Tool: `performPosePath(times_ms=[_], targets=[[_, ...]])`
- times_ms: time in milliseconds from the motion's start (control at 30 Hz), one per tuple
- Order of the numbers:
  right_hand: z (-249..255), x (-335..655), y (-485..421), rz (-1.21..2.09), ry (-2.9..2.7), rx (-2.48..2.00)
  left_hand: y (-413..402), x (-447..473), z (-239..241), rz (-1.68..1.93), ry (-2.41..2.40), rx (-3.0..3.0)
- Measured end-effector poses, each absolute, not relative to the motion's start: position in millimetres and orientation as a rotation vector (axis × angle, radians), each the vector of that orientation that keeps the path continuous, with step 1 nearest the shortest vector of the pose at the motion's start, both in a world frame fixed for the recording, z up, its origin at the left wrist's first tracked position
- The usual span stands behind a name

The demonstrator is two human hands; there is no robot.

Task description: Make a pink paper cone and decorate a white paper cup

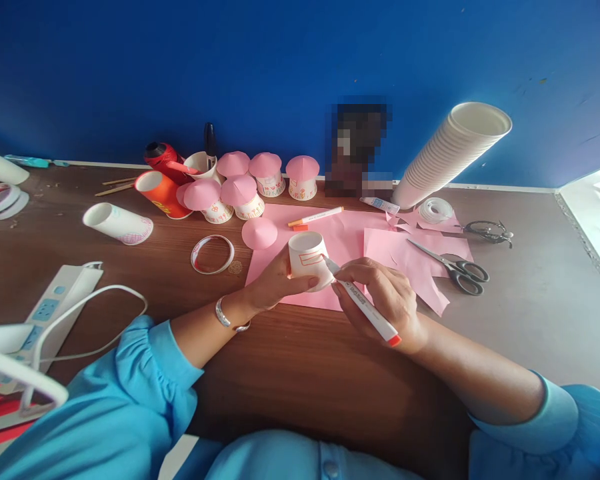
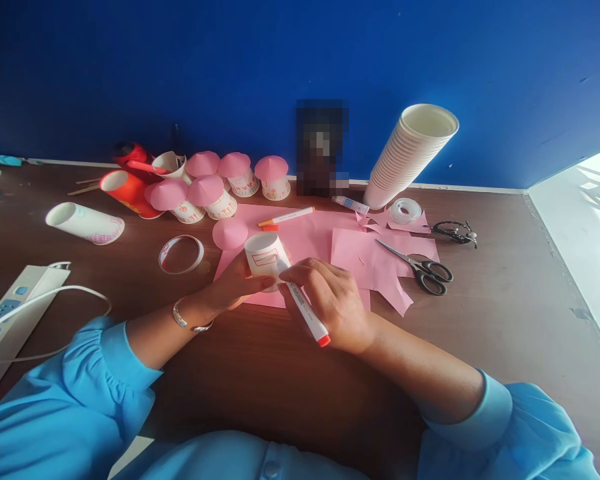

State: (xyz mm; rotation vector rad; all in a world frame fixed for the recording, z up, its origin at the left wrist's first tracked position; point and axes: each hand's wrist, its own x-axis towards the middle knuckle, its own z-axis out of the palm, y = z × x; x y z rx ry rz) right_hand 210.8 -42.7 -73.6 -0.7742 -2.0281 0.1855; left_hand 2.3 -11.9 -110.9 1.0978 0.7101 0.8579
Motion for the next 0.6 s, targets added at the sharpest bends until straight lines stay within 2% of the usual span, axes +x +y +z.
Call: performPosePath(times_ms=[600], targets=[[-70.1, 209.6, -42.3, 0.209, -2.020, -0.767, -9.7, 3.4, -108.9, 0.867, 0.632, 1.059]])
